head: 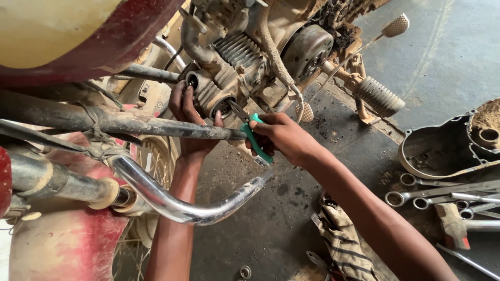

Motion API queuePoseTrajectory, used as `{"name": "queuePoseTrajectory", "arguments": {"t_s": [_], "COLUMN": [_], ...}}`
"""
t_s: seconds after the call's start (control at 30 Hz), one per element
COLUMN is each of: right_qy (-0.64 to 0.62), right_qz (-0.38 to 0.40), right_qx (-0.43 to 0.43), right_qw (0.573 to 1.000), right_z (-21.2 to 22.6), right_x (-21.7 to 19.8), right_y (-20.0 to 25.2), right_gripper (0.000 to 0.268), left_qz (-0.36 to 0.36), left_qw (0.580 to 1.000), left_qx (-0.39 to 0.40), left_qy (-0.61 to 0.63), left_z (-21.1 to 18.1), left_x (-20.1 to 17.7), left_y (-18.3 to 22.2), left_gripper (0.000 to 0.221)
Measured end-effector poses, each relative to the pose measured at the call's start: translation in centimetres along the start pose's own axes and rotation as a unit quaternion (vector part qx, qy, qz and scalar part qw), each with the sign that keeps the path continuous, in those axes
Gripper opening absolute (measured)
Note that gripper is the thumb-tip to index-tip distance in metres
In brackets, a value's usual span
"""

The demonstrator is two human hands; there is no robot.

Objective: The person works on the cylinder assembly of a motorcycle engine, holding the cylinder with one hand while using pliers to grip and manipulate a small component, likely a piston pin or circlip, inside the cylinder bore. They repeatedly reposition the pliers, adjust the part by hand, and reach for the tool on the ground between attempts.

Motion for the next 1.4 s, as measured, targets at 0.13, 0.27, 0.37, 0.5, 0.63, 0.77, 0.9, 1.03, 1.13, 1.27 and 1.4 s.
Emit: {"name": "queuePoseTrajectory", "arguments": {"t_s": [0.13, 0.27, 0.37, 0.5, 0.63, 0.77, 0.9, 1.03, 1.13, 1.27, 1.4], "right_qy": [0.023, 0.005, 0.025, 0.101, 0.02, 0.016, -0.034, -0.06, -0.029, -0.126, -0.182], "right_qz": [-0.003, 0.009, 0.005, -0.014, 0.008, 0.032, 0.03, 0.029, 0.045, 0.042, 0.064], "right_qx": [0.021, 0.016, 0.02, 0.075, 0.084, 0.048, 0.055, 0.048, 0.013, 0.043, 0.035], "right_qw": [1.0, 1.0, 0.999, 0.992, 0.996, 0.998, 0.997, 0.997, 0.998, 0.99, 0.981], "right_z": [-0.6, -1.0, -0.4, 1.7, 0.9, 0.0, 0.8, 0.5, 0.1, 0.3, 0.1], "right_x": [-0.6, -0.5, -0.3, 0.0, -0.5, -0.3, 0.5, 0.7, 0.4, 0.4, -0.1], "right_y": [-0.2, -0.1, -0.1, 0.3, -0.5, -0.3, 0.1, 0.1, -0.3, 0.0, 0.0], "right_gripper": [0.027, 0.029, 0.03, 0.032, 0.033, 0.034, 0.032, 0.03, 0.033, 0.032, 0.034], "left_qz": [-0.007, -0.006, -0.019, -0.032, -0.042, -0.04, -0.044, -0.012, 0.007, -0.007, -0.014], "left_qw": [1.0, 1.0, 1.0, 0.999, 0.998, 0.998, 0.998, 0.998, 0.998, 1.0, 1.0], "left_qx": [-0.001, -0.003, -0.011, -0.028, -0.036, -0.046, -0.037, -0.037, -0.021, -0.017, -0.013], "left_qy": [0.007, 0.002, 0.005, 0.009, 0.012, 0.014, 0.028, 0.044, 0.051, 0.018, 0.018], "left_z": [-0.3, -0.7, -0.8, -1.3, -1.3, -1.2, -1.0, -1.2, -1.2, -1.2, -1.4], "left_x": [0.2, 0.0, 0.2, 0.1, -0.1, -0.2, -0.4, -1.3, -1.1, -1.0, -0.9], "left_y": [-0.2, -0.2, -0.5, -1.0, -1.4, -1.6, -1.6, -1.1, -0.8, -0.5, -0.8], "left_gripper": [0.078, 0.071, 0.066, 0.064, 0.063, 0.065, 0.07, 0.069, 0.073, 0.073, 0.071]}}
Point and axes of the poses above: each hand's wrist, its own y-axis away from the middle knuckle, its own x-axis out of the palm, z = x × y, the point moved 2 cm from there along -y, towards the middle knuckle, and after that the axes turned 6 degrees about z, right-handed, at the moved point
